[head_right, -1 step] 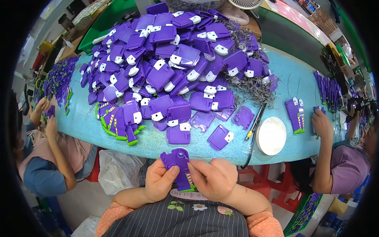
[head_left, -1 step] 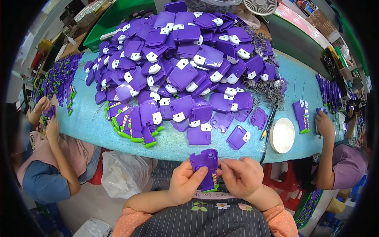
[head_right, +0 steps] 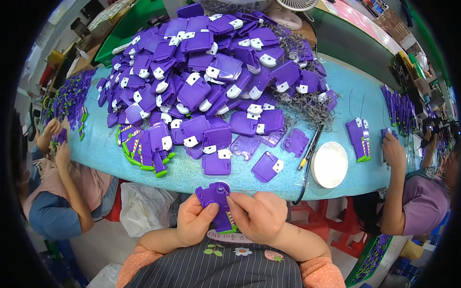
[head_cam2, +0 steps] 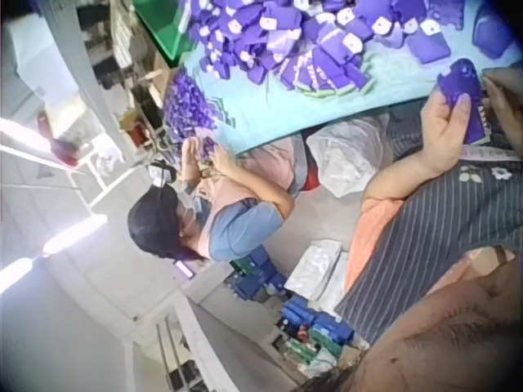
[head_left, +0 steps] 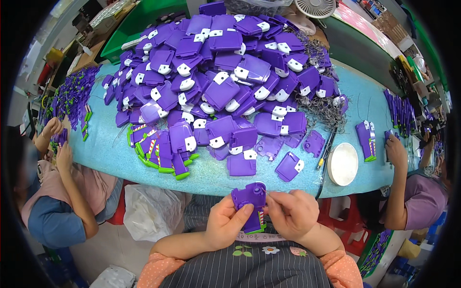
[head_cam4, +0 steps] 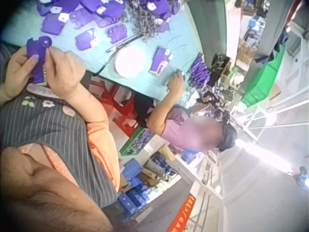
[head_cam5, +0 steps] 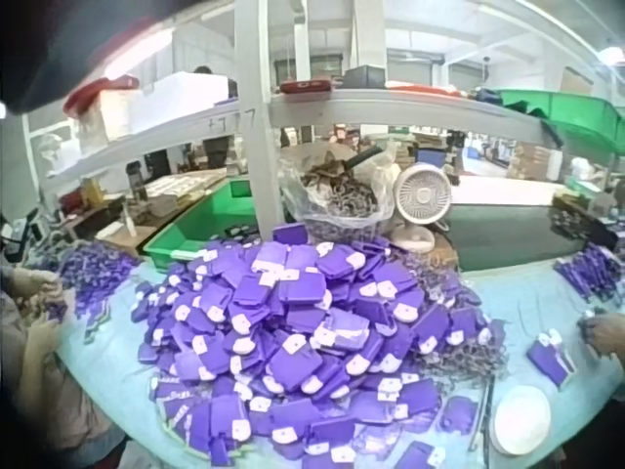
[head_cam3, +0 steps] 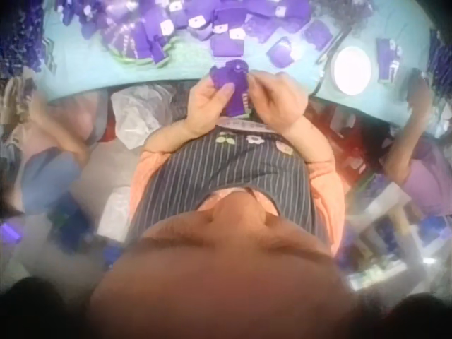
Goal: The person assembles purple plastic components by hand at a workbench. They pick up a purple plastic piece, insert a small white part, and attach a green piece to the bottom. The person repeats this process continuously, placing finished units on the table.
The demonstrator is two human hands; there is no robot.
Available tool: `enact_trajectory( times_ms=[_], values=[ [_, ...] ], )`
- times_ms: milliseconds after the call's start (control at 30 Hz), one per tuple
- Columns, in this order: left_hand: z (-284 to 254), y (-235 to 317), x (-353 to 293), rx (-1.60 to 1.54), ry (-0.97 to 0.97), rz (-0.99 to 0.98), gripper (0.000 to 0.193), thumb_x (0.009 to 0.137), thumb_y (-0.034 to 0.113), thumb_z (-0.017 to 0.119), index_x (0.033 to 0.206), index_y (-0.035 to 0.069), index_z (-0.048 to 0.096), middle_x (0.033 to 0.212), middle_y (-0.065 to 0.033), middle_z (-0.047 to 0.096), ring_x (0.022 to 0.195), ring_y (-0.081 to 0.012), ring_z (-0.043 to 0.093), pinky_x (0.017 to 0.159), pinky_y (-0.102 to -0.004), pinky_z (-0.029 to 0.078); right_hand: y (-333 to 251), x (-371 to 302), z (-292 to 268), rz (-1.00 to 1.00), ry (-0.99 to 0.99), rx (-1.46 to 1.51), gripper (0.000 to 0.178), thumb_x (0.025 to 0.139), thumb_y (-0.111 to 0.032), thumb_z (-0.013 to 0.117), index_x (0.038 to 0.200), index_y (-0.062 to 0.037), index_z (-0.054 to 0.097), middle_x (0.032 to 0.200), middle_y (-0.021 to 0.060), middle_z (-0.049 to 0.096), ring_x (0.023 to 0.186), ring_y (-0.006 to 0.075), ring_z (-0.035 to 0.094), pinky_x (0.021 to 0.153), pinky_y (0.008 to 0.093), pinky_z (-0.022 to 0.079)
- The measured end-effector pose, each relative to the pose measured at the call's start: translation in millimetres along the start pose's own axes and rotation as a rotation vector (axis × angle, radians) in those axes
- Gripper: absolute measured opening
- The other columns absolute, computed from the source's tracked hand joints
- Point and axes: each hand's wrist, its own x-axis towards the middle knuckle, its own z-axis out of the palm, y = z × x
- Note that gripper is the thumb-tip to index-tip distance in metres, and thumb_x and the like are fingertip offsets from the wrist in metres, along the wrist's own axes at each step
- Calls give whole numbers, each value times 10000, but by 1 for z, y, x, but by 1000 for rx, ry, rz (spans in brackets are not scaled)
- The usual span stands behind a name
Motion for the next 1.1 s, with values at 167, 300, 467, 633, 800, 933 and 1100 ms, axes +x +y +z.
enact_trajectory(
  times_ms=[167,300,467,633,800,933,1100],
  values=[
    [5,-2,-3,105,34,12,287,956,67,440,1220,-42,464,1114,-87,585,954,-102,569,840,-245,462,6,-3,5,-6,25,-38,152,706,17,703,826,-30,621,494,-5,450,393,115,403,372,260,302],
    [4,-3,-3,143,41,18,282,948,73,459,1200,-49,494,1032,-70,624,912,-84,570,800,-230,467,3,-3,5,30,35,-63,141,679,11,712,783,-32,627,500,12,458,390,149,426,375,278,317],
    [0,0,2,643,5,153,295,895,44,522,1171,-57,512,927,-137,648,787,-137,632,673,-264,503,5,-4,7,88,3,88,189,691,-8,707,853,-9,609,601,59,512,454,187,480,413,285,363],
    [-5,5,10,976,-112,374,327,830,6,569,1144,-65,513,850,-186,627,689,-268,645,591,-327,507,15,9,4,375,-257,429,190,794,-69,631,946,14,553,736,91,539,589,212,519,533,279,414],
    [-8,12,14,1013,-239,388,309,818,11,577,1104,-82,506,813,-189,618,639,-296,629,561,-351,499,26,33,-13,681,-627,634,124,866,-95,578,800,0,532,679,40,500,600,88,468,518,261,376],
    [-1,14,8,953,-161,228,289,826,25,575,1090,-74,510,814,-182,619,660,-304,630,569,-357,501,23,28,3,518,-334,529,166,866,-110,597,769,0,519,680,28,514,596,64,442,514,241,357],
    [10,22,6,798,-488,241,287,854,37,550,1120,-52,494,794,-187,621,674,-302,640,575,-354,503,52,40,7,592,198,664,122,884,-75,574,785,-26,524,680,-31,498,621,52,431,569,193,355]
  ],
)
